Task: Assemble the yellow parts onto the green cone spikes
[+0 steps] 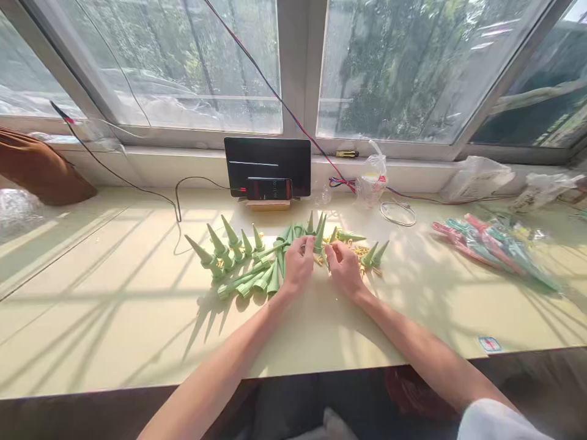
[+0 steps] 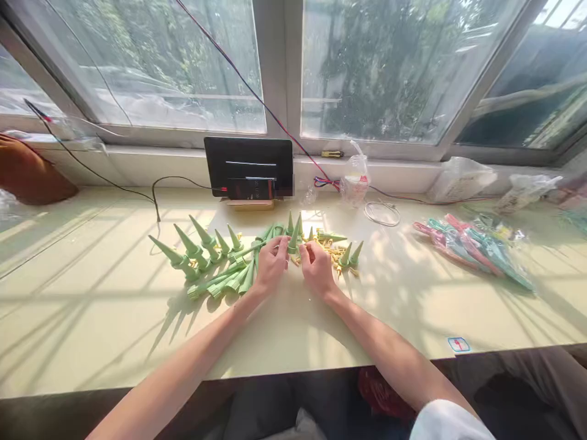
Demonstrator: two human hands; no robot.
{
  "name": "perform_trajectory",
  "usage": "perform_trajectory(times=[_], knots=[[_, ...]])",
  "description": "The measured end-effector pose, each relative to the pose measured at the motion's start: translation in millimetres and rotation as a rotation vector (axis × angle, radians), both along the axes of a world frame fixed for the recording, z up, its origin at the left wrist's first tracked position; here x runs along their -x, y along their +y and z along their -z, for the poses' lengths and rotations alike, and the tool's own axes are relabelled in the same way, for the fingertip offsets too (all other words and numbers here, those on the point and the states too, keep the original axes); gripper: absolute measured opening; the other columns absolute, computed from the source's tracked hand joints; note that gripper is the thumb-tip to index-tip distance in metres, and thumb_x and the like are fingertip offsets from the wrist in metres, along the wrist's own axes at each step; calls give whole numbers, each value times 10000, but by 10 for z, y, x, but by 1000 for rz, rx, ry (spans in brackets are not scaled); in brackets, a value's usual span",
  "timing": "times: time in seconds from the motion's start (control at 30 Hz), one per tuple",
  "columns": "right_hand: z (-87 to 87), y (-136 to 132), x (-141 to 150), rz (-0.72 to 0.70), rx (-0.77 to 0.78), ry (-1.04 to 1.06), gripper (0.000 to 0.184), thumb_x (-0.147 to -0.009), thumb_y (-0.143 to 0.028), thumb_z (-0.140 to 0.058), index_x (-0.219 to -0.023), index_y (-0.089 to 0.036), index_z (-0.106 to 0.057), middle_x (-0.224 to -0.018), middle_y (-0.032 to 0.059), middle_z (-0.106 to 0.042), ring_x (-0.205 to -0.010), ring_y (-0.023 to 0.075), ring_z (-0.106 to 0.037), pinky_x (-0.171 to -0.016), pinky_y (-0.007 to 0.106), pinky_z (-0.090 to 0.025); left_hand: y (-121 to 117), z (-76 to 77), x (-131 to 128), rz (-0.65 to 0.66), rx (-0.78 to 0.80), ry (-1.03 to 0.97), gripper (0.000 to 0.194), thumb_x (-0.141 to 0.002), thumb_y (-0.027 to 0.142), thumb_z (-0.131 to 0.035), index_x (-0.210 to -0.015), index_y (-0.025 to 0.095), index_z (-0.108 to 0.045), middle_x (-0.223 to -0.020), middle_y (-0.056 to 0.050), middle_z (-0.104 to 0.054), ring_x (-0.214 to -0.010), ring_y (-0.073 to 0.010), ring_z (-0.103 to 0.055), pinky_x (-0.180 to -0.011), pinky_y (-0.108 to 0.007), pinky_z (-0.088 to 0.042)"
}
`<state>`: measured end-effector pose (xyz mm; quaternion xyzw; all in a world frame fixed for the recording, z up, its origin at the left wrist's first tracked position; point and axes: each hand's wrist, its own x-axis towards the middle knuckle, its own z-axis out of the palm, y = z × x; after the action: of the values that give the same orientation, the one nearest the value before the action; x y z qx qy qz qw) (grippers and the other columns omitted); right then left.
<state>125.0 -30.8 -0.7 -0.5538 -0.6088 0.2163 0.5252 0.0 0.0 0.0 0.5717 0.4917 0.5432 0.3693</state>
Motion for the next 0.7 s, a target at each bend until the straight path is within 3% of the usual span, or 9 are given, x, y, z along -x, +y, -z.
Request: perform_trajectory(times=[0.13, 0.3, 0.4, 0.7], knots=[[21, 13, -8, -21, -17, -4, 305, -961, -421, -469, -779, -189, -543, -633, -23, -509, -569, 130, -471, -569, 254, -356, 10, -57, 31, -48, 22, -24, 341, -922, 441, -479, -853, 176, -683, -671, -10, -560, -581, -115, -506, -555, -226, -405], [54, 23, -8, -30, -44, -28, 273, -953, -412, -489, -896, -181, -624, -758, 28, -621, -620, 154, -533, -612, 275, -415, -27, -127, 37, 90, 172, -184, 326, -910, 466, -497, -813, 183, -626, -534, 51, -381, -439, -73, -319, -411, -199, -262], [65, 22, -7, -29, -37, -13, 262, -944, -410, -512, -933, -181, -639, -807, 45, -657, -648, 165, -569, -625, 283, -440, -41, -148, 37, 155, 230, -258, 312, -893, 480, -526, -869, 184, -622, -540, 48, -434, -419, -67, -309, -374, -188, -262], [71, 34, -31, -52, -7, 40, 231, -934, -404, -534, -914, -185, -608, -757, 26, -655, -583, 155, -579, -586, 284, -448, -13, -126, 43, 210, 206, -271, 372, -845, 534, -604, -929, 172, -611, -601, 19, -555, -420, -67, -396, -383, -198, -394]])
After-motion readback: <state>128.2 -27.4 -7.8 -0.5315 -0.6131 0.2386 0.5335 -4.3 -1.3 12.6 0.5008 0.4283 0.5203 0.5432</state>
